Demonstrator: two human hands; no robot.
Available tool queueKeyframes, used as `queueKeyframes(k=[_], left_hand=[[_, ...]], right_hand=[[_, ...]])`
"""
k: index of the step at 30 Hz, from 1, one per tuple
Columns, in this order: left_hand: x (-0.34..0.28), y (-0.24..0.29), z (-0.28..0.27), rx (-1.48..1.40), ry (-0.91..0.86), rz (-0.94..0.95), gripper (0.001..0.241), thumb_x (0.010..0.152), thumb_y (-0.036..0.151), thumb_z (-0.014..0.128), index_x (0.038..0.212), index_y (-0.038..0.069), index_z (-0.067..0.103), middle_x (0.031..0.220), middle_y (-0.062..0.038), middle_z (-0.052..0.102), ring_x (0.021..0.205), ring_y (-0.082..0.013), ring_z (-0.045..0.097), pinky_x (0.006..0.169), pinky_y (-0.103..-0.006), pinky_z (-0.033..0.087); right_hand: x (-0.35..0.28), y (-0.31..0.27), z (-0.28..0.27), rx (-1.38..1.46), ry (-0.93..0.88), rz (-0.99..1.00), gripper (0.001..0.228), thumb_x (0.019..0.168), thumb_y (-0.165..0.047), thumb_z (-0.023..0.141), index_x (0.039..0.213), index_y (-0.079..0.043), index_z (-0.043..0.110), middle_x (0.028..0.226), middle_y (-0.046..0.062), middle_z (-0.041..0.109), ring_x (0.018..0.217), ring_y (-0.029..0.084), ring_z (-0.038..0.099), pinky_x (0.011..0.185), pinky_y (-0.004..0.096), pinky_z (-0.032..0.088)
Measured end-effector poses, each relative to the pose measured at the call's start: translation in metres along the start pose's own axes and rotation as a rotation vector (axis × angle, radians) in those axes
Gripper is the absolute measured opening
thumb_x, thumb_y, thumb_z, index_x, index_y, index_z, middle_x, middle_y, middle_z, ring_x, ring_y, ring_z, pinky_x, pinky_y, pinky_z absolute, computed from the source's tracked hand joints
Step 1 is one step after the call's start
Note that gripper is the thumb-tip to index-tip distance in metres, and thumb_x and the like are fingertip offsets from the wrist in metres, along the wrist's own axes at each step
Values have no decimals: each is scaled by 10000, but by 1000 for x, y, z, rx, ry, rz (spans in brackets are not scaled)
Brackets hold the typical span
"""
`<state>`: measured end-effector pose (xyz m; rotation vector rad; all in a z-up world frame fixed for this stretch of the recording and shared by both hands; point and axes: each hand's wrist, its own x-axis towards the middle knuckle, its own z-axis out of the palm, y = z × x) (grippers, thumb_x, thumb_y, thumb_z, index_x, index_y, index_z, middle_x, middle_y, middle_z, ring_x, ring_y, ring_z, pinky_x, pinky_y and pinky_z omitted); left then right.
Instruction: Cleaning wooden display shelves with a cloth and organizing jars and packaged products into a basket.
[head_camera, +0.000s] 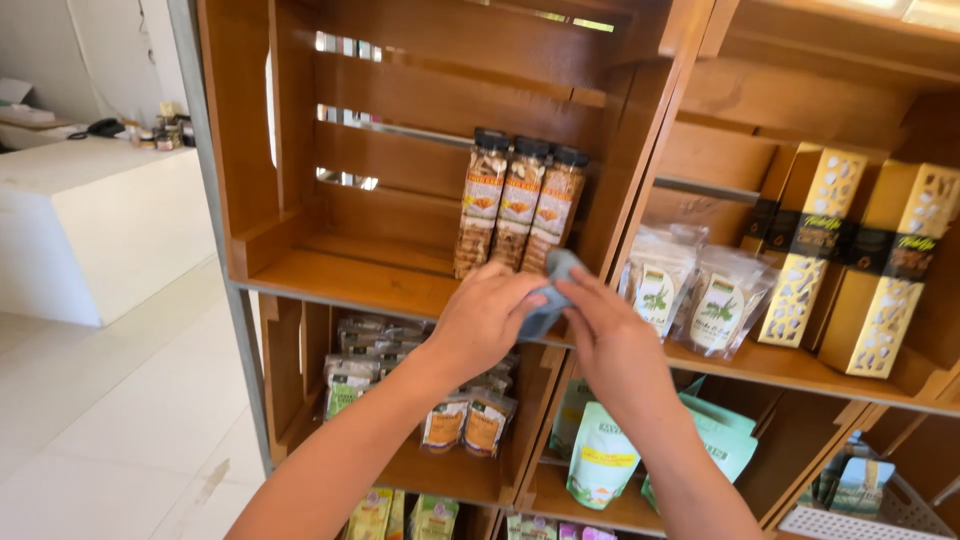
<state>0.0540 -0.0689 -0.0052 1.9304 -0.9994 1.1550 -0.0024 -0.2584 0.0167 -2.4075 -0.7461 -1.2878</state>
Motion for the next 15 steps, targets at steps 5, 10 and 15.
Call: queueKeyframes(k=[5,10,15], left_hand=[[77,5,9,53,260,140,241,1049,386,556,1207,264,689,1026,52,750,1062,-167,661,875,-330,484],[120,-2,45,-2,356,206,236,1037,312,613,1213,178,697,1255,-48,727,1137,-259,671,902,-385,553],[97,-3,70,-402,94,50,398,1019,56,568,1417,49,581,1310,-250,663,1192,-420,649,975,-492,554]], right_hand=[[58,8,-30,-192,282,-126,254,978,-19,650,1212,-57,744,1345,144,679,1157,371,669,927,452,565],[98,39,-35,-328,445,-240,226,1000,26,624,1165,-58,753,1284,129,672,1088,353,673,930,418,564],[85,73,-25,-478,269,-211,301,946,-21,595,1122,-173,787,1094,61,656,957,267,704,820,372,553]])
